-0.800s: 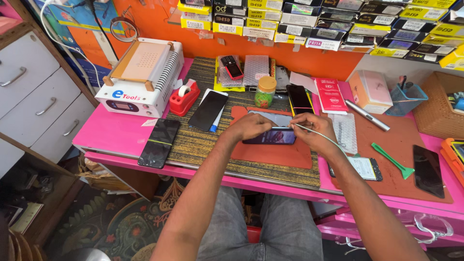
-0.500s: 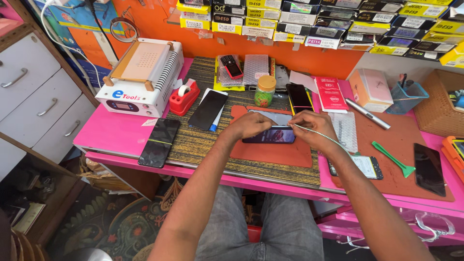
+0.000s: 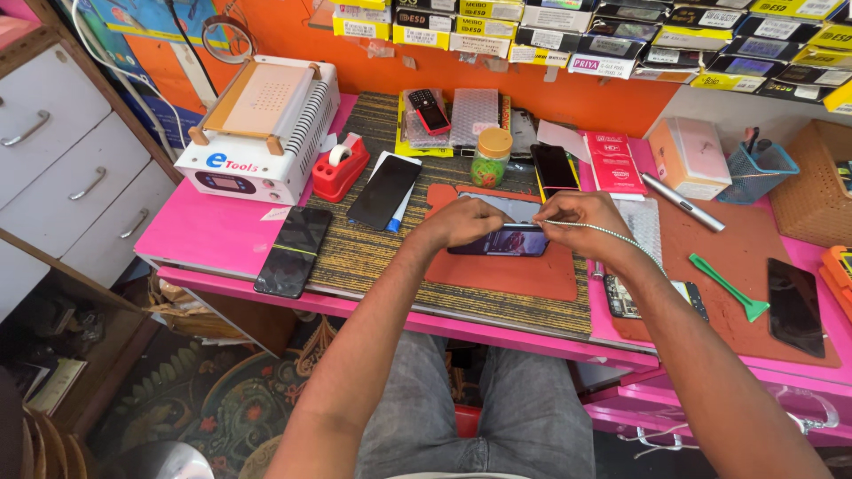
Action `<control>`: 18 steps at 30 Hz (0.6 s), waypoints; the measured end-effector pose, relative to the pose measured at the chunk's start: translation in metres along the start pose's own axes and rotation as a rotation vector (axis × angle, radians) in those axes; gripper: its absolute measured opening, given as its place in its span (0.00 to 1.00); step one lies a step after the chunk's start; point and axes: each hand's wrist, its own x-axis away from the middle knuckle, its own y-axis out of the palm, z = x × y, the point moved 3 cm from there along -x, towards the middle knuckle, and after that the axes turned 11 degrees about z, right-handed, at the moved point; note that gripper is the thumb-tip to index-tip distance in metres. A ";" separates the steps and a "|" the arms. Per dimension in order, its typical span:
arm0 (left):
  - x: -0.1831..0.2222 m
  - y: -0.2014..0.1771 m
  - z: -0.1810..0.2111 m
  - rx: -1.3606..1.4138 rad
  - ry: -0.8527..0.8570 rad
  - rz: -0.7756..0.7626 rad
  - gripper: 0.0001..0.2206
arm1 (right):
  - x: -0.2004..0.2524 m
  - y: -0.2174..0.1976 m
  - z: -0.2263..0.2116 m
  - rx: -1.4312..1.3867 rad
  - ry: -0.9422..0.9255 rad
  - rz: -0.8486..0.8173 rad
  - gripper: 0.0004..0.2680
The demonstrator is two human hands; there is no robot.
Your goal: The person disassembles a smartphone, removes the back cover, and detaches the battery connector. They then handle another smartphone, removing its back cover and inspecting the internal components.
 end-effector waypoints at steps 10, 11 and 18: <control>-0.004 -0.001 -0.002 0.007 -0.013 0.015 0.20 | -0.003 -0.001 -0.003 0.028 -0.012 0.006 0.06; -0.004 0.000 -0.004 0.007 -0.011 0.013 0.20 | -0.002 0.000 -0.001 0.000 -0.018 -0.006 0.06; -0.001 -0.001 -0.001 0.044 0.013 0.009 0.20 | 0.000 0.003 0.003 0.004 0.154 0.073 0.04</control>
